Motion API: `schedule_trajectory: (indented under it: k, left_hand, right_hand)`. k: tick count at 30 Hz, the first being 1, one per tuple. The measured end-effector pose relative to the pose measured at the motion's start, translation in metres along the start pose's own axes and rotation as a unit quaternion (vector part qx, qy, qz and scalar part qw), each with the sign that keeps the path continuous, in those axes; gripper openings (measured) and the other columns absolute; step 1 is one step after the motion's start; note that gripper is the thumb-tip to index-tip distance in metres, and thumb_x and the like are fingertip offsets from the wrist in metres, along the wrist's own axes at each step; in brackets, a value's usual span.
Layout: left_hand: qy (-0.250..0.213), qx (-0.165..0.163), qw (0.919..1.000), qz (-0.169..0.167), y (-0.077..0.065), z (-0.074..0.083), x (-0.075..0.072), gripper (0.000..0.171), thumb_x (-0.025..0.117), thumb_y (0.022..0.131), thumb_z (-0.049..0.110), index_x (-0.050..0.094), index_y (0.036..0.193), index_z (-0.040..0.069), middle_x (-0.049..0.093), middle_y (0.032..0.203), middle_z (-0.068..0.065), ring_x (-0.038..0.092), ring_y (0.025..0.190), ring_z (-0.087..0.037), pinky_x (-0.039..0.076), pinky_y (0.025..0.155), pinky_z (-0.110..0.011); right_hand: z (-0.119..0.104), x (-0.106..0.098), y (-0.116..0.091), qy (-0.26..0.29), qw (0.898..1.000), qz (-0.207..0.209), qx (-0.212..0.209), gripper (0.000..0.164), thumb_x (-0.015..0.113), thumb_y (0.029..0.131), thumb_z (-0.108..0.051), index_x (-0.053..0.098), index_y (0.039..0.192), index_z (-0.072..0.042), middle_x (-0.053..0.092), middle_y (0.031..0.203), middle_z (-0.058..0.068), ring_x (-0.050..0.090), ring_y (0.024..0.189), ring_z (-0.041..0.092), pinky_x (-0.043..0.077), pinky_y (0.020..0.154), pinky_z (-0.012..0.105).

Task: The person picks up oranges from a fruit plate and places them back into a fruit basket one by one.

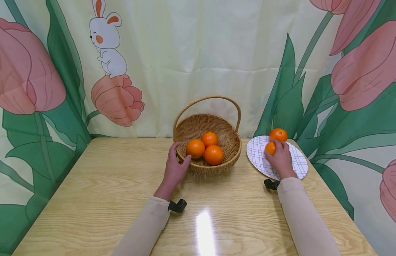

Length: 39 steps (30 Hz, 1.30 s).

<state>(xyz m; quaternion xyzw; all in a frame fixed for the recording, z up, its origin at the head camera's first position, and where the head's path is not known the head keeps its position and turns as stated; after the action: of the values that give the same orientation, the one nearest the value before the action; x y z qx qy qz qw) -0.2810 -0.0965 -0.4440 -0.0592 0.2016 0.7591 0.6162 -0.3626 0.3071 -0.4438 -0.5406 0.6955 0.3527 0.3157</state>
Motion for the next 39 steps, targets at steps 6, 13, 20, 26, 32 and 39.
schedule_trajectory:
  k: [6, 13, 20, 26, 32, 39]
  left_hand:
    - [-0.004, 0.0, 1.0, -0.005, 0.0, -0.001, 0.001, 0.066, 0.061, 0.091, 0.035, 0.027, 0.147, 0.022, 0.032, 0.152, -0.007, 0.035, 0.14, -0.03, 0.033, 0.112, -0.053]
    - [0.001, -0.001, 1.0, -0.003, 0.0, 0.0, 0.0, 0.066, 0.061, 0.091, 0.037, 0.027, 0.146, 0.025, 0.032, 0.152, -0.008, 0.036, 0.14, -0.031, 0.034, 0.112, -0.053]
    - [0.004, -0.001, 1.0, -0.002, -0.001, 0.0, -0.002, 0.066, 0.061, 0.091, 0.036, 0.026, 0.146, 0.027, 0.03, 0.153, -0.007, 0.035, 0.141, -0.032, 0.034, 0.112, -0.053]
    - [0.004, 0.001, 1.0, -0.005, -0.001, 0.0, -0.002, 0.067, 0.061, 0.091, 0.037, 0.026, 0.147, 0.026, 0.029, 0.154, -0.006, 0.033, 0.142, -0.03, 0.032, 0.113, -0.053]
    - [0.005, 0.0, 1.0, -0.007, -0.001, 0.0, -0.002, 0.067, 0.061, 0.091, 0.038, 0.026, 0.147, 0.026, 0.028, 0.155, -0.006, 0.033, 0.142, -0.03, 0.031, 0.113, -0.053]
    - [0.003, 0.001, 1.0, -0.008, -0.001, 0.001, -0.002, 0.068, 0.061, 0.09, 0.039, 0.026, 0.147, 0.024, 0.028, 0.155, -0.006, 0.032, 0.142, -0.03, 0.031, 0.114, -0.053]
  right_hand:
    - [-0.001, -0.002, -0.002, 0.003, 1.0, 0.002, -0.003, 0.067, 0.064, 0.092, -0.024, 0.03, 0.149, -0.009, 0.019, 0.149, 0.031, 0.036, 0.123, 0.053, 0.032, 0.103, 0.069]
    - [-0.007, -0.008, -0.007, -0.001, 1.0, 0.004, -0.02, 0.067, 0.063, 0.092, -0.026, 0.03, 0.149, -0.01, 0.019, 0.149, 0.03, 0.035, 0.122, 0.053, 0.033, 0.102, 0.069]
    - [-0.02, -0.014, -0.012, -0.015, 0.998, 0.01, -0.053, 0.064, 0.064, 0.092, -0.024, 0.033, 0.145, -0.006, 0.023, 0.146, 0.031, 0.038, 0.12, 0.054, 0.035, 0.101, 0.069]
    - [-0.032, -0.018, -0.019, -0.02, 0.997, 0.019, -0.073, 0.065, 0.065, 0.092, -0.024, 0.034, 0.145, -0.006, 0.025, 0.145, 0.029, 0.039, 0.12, 0.053, 0.037, 0.1, 0.068]
    - [-0.042, -0.021, -0.023, -0.017, 0.996, 0.024, -0.086, 0.065, 0.065, 0.091, -0.027, 0.034, 0.146, -0.008, 0.026, 0.146, 0.027, 0.039, 0.121, 0.052, 0.039, 0.098, 0.068]
    - [-0.054, -0.024, -0.031, -0.004, 0.995, 0.028, -0.096, 0.066, 0.065, 0.091, -0.028, 0.035, 0.147, -0.01, 0.027, 0.146, 0.026, 0.041, 0.12, 0.052, 0.041, 0.097, 0.068]
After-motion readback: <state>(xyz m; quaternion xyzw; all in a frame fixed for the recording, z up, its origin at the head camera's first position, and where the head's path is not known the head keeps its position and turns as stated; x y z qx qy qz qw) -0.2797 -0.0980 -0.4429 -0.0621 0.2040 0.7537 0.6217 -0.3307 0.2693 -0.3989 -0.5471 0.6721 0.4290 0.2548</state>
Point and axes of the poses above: each hand's wrist, its own y-axis towards the middle knuckle, its own x-axis out of the palm, z = x × y, the point moved 1 cm from there along y, towards the middle knuckle
